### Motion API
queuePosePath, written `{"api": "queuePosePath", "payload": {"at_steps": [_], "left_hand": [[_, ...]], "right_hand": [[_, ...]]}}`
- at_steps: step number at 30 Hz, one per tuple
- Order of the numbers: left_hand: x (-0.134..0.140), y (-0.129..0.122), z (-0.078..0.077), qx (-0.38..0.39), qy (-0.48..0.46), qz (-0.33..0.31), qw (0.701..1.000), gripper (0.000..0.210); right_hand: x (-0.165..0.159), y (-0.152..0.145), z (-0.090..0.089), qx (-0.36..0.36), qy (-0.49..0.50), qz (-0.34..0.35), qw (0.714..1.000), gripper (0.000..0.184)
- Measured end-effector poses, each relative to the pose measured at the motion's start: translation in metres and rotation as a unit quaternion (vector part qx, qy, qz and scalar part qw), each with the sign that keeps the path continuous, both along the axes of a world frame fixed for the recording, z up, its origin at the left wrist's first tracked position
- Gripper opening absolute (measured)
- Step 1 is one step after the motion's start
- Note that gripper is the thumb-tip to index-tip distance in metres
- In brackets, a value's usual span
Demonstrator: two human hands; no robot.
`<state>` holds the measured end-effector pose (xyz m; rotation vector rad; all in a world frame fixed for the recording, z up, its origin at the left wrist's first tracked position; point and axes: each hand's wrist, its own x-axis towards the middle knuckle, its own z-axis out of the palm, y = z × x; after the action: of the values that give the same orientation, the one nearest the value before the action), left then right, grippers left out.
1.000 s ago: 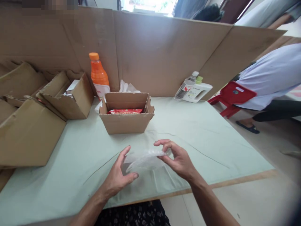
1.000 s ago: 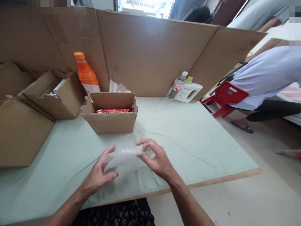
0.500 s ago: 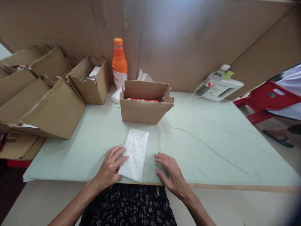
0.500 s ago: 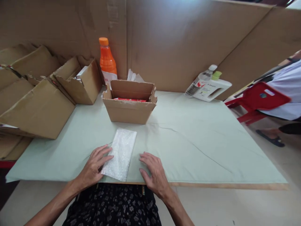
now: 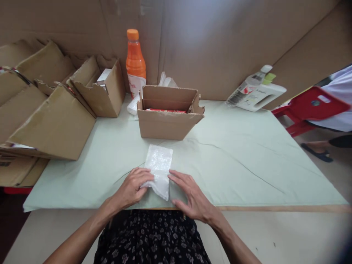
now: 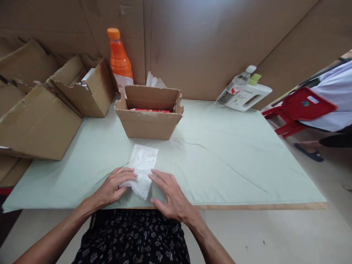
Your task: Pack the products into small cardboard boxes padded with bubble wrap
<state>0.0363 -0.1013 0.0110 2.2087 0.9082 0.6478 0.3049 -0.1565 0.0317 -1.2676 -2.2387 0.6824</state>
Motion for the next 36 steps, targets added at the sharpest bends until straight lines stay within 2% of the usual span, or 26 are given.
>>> {"api": "queuePosePath", "payload": {"at_steps": [2, 3, 6, 8, 10, 12, 14, 17, 18, 20, 22, 24, 26, 28, 30, 32, 34, 36], "left_hand": [[0.005, 0.004, 0.006, -0.028, -0.003, 0.03, 0.999, 0.042], [0.007, 0.005, 0.009, -0.041, -0.002, 0.051, 0.998, 0.037], [0.013, 0.007, 0.013, -0.081, -0.001, 0.117, 0.99, 0.031], [0.016, 0.007, 0.012, -0.088, -0.005, 0.156, 0.984, 0.028], [0.02, 0.007, 0.007, -0.055, 0.002, 0.192, 0.98, 0.024], [0.024, 0.008, 0.001, -0.013, 0.019, 0.215, 0.976, 0.021], [0.029, 0.009, -0.003, 0.013, 0.033, 0.221, 0.975, 0.018], [0.037, 0.011, -0.006, 0.037, 0.045, 0.224, 0.973, 0.018], [0.038, 0.011, -0.006, 0.044, 0.048, 0.225, 0.972, 0.018], [0.04, 0.013, -0.008, 0.055, 0.055, 0.225, 0.971, 0.02], [0.04, 0.014, -0.009, 0.062, 0.058, 0.222, 0.971, 0.02], [0.037, 0.014, -0.008, 0.067, 0.057, 0.22, 0.972, 0.021], [0.029, 0.01, -0.002, 0.084, 0.037, 0.214, 0.972, 0.027], [0.02, 0.002, 0.006, 0.102, 0.008, 0.182, 0.978, 0.04], [0.01, -0.008, 0.012, 0.1, -0.009, 0.122, 0.987, 0.048], [0.005, -0.014, 0.013, 0.063, -0.01, 0.084, 0.994, 0.045], [0.005, -0.015, 0.009, 0.018, -0.009, 0.098, 0.995, 0.037], [0.009, -0.012, 0.005, -0.025, -0.007, 0.138, 0.99, 0.034]], "right_hand": [[-0.007, -0.013, -0.001, -0.03, 0.038, -0.015, 0.999, 0.075], [-0.015, -0.016, -0.004, -0.041, 0.055, -0.046, 0.997, 0.07], [-0.04, -0.006, -0.019, -0.064, 0.101, -0.178, 0.977, 0.036], [-0.05, 0.007, -0.028, -0.078, 0.108, -0.23, 0.964, 0.03], [-0.052, 0.018, -0.031, -0.089, 0.098, -0.247, 0.96, 0.031], [-0.05, 0.023, -0.03, -0.094, 0.087, -0.248, 0.96, 0.033], [-0.046, 0.02, -0.023, -0.07, 0.08, -0.245, 0.964, 0.034], [-0.043, 0.005, -0.01, 0.044, 0.053, -0.242, 0.968, 0.036], [-0.044, 0.0, -0.006, 0.079, 0.04, -0.227, 0.97, 0.036], [-0.045, -0.006, -0.002, 0.101, 0.002, -0.16, 0.982, 0.04], [-0.048, -0.003, -0.005, 0.088, -0.045, -0.088, 0.991, 0.042], [-0.049, 0.006, -0.011, 0.081, -0.074, -0.057, 0.992, 0.039], [-0.049, 0.015, -0.016, 0.083, -0.066, -0.064, 0.992, 0.034], [-0.047, 0.019, -0.016, 0.071, -0.033, -0.071, 0.994, 0.031], [-0.045, 0.016, -0.012, 0.038, 0.011, -0.076, 0.996, 0.029], [-0.043, 0.012, -0.01, -0.017, 0.057, -0.086, 0.995, 0.029], [-0.042, 0.009, -0.01, -0.073, 0.096, -0.109, 0.987, 0.029], [-0.042, 0.009, -0.014, -0.092, 0.115, -0.14, 0.979, 0.029]]}}
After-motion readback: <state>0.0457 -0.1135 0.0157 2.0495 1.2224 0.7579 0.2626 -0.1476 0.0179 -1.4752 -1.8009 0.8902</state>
